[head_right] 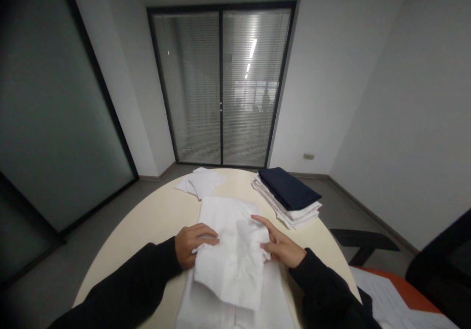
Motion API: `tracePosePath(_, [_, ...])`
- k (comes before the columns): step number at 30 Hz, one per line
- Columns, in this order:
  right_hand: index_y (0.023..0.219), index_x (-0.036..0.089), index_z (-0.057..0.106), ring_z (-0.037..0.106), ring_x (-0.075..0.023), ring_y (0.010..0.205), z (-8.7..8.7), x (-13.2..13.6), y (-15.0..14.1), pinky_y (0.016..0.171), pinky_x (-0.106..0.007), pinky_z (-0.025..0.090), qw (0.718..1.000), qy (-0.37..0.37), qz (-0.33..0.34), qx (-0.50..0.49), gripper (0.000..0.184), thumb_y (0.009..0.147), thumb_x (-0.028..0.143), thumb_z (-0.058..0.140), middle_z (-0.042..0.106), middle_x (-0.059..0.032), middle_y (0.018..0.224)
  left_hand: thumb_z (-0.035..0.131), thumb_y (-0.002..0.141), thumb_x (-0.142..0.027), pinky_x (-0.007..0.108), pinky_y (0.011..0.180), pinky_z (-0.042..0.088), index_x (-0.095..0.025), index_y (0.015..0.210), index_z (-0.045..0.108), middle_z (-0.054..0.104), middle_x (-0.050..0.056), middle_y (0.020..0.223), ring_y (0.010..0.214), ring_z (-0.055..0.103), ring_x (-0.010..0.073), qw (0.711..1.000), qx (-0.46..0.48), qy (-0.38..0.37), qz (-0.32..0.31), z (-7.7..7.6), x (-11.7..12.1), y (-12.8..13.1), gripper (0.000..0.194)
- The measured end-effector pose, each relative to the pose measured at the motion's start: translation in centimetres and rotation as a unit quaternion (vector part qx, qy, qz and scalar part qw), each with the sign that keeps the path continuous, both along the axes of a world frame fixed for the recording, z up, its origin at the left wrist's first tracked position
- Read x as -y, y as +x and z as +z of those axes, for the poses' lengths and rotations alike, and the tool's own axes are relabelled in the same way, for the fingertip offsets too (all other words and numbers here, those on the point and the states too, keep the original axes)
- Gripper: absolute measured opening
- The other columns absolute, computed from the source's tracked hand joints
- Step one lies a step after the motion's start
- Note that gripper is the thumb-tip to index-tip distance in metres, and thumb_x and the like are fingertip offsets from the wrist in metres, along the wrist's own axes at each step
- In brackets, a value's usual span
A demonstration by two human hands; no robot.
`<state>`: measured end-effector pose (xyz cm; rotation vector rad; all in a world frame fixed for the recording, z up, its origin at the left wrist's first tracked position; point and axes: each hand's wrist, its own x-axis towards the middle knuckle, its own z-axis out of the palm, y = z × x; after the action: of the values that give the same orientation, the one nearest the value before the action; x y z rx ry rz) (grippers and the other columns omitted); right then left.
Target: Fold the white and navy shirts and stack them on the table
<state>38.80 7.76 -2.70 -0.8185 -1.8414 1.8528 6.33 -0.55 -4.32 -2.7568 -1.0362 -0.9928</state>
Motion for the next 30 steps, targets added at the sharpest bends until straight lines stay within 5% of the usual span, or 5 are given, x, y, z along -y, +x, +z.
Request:
tracePosePath(6, [0.133,0.023,0.039,0.041,-0.0065,0.044,-0.9,-0.8,1.5,0.046,-0.017,0.039,0.988,0.035,0.052,0.140,0.068,0.072,0.035,0.069,0.036,0.0133,0.053,0.056,0.076,-0.029,0.031,0.069,0.053,-0.022,0.117,0.062,0.069,0.007,0.106,0.087,0.065,0.0205,1.000,-0.017,0.024,-0.007,0.9,0.6,0.1,0.042])
tracePosePath(15, [0.125,0.023,0.035,0.052,-0.0105,0.039,0.7,1.3,1.1,0.041,-0.017,0.031,0.962,-0.029,0.113,0.248,0.059,0.080,0.056,0.056,0.055,0.0071,0.056,0.046,0.092,-0.033,0.034,0.073,0.045,-0.028,0.108,0.065,0.072,0.006,0.094,0.080,0.061,0.0197,0.987,-0.101,0.120,-0.020,1.2,2.5,3.1,0.026])
tracePosePath(23, [0.113,0.019,0.064,0.036,-0.0097,0.057,-0.4,-0.3,1.2,0.053,-0.022,0.028,0.936,0.257,0.054,0.235,0.064,0.062,0.056,0.079,0.035,0.0081,0.060,0.048,0.091,-0.036,0.029,0.056,0.041,-0.022,0.095,0.064,0.068,0.005,0.083,0.069,0.059,0.0170,0.995,-0.044,0.091,0.008,1.1,2.0,3.2,0.022])
tracePosePath(27, [0.115,0.026,0.064,0.048,-0.0230,0.093,-0.5,0.3,0.9,0.079,-0.034,0.042,0.894,0.366,0.066,0.250,0.083,0.042,0.058,0.087,0.050,-0.0050,0.102,0.055,0.081,-0.036,0.030,0.063,0.047,-0.022,0.113,0.057,0.068,0.008,0.099,0.081,0.063,0.0202,0.994,-0.095,0.040,-0.025,1.8,1.7,1.5,0.035])
tracePosePath(30, [0.112,0.028,0.064,0.028,-0.0403,0.126,-0.1,1.3,0.0,0.101,-0.057,0.029,0.852,0.452,0.050,0.261,0.082,0.039,0.060,0.087,0.033,-0.0128,0.138,0.058,0.074,-0.030,0.030,0.068,0.049,-0.023,0.118,0.055,0.067,0.008,0.103,0.086,0.062,0.0219,0.994,-0.108,0.008,-0.017,1.7,1.5,0.6,0.045])
